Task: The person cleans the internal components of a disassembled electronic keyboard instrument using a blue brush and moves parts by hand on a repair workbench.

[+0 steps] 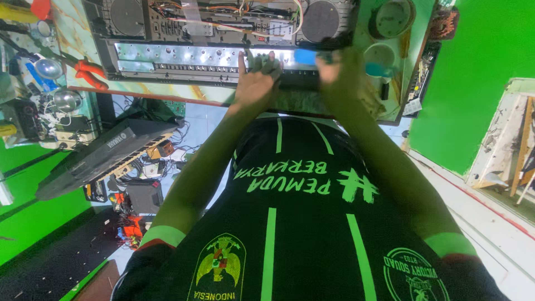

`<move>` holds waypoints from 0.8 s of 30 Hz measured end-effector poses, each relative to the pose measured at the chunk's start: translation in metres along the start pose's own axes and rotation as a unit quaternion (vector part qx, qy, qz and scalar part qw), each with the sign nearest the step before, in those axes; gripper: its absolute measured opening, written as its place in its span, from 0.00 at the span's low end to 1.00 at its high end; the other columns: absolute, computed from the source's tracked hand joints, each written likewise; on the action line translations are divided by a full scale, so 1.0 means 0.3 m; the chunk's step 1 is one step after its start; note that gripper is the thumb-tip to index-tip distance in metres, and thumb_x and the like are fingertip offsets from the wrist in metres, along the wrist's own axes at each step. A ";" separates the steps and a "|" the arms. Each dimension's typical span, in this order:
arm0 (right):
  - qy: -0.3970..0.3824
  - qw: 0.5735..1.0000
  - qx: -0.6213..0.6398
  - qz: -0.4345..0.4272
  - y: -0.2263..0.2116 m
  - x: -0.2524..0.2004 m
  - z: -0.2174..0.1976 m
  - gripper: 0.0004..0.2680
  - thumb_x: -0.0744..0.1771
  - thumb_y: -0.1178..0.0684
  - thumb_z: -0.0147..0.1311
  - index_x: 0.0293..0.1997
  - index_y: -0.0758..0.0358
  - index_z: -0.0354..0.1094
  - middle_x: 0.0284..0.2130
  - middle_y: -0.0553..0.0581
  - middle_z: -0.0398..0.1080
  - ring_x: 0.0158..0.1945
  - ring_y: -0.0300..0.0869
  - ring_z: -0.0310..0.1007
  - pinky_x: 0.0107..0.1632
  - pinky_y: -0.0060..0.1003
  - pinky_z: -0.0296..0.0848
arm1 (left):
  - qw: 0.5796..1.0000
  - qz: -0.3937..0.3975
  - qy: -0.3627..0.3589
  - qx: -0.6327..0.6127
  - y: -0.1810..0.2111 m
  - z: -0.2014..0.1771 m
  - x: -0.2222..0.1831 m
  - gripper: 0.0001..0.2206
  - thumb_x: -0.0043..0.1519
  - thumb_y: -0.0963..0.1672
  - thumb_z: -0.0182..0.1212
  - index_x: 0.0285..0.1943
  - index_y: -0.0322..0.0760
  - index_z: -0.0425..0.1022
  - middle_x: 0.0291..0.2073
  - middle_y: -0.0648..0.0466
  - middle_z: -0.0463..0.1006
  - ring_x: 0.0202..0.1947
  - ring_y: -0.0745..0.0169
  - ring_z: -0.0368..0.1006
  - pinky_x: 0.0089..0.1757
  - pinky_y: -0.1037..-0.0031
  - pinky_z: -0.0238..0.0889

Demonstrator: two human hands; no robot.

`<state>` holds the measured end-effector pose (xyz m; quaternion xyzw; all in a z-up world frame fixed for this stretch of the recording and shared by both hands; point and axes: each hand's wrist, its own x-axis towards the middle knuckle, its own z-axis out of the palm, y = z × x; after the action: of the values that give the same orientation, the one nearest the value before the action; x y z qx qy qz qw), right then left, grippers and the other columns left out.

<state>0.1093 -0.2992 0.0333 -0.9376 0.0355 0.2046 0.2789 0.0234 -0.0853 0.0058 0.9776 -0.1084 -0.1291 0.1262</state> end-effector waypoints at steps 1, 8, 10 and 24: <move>0.035 0.999 0.007 -0.036 0.004 0.008 0.004 0.22 0.65 0.37 0.59 0.54 0.68 0.64 0.41 0.58 0.73 0.46 0.48 0.72 0.55 0.48 0.68 | 1.000 -0.007 -0.024 -0.011 0.005 -0.017 -0.002 0.21 0.68 0.49 0.49 0.72 0.47 0.64 0.72 0.44 0.61 0.71 0.37 0.56 0.63 0.25 0.27; -0.028 0.969 -0.221 -0.109 0.037 -0.039 -0.007 0.14 0.68 0.45 0.55 0.58 0.54 0.70 0.45 0.63 0.72 0.52 0.54 0.72 0.56 0.57 0.68 | 0.997 -0.011 -0.062 -0.054 -0.064 -0.057 -0.034 0.16 0.71 0.48 0.47 0.67 0.49 0.70 0.75 0.45 0.56 0.74 0.38 0.49 0.63 0.26 0.17; -0.129 0.968 0.122 0.175 0.031 -0.070 0.029 0.17 0.76 0.38 0.47 0.56 0.64 0.70 0.46 0.67 0.73 0.52 0.60 0.75 0.59 0.58 0.74 | 0.998 0.004 -0.028 -0.056 -0.095 -0.041 -0.039 0.19 0.66 0.48 0.52 0.66 0.47 0.72 0.73 0.42 0.58 0.73 0.35 0.51 0.61 0.25 0.18; 0.131 0.899 -0.311 -0.278 -0.016 -0.176 0.159 0.18 0.66 0.56 0.53 0.65 0.47 0.70 0.51 0.64 0.71 0.57 0.57 0.67 0.57 0.55 0.64 | 0.987 0.044 0.024 -0.150 -0.252 -0.051 -0.090 0.13 0.70 0.44 0.58 0.62 0.38 0.74 0.63 0.45 0.72 0.68 0.45 0.67 0.69 0.39 0.48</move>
<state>0.0445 -0.2720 0.0208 -0.9666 -0.2560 -0.0050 0.0110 0.0157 -0.0040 0.0055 0.9446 -0.1281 -0.1147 0.2797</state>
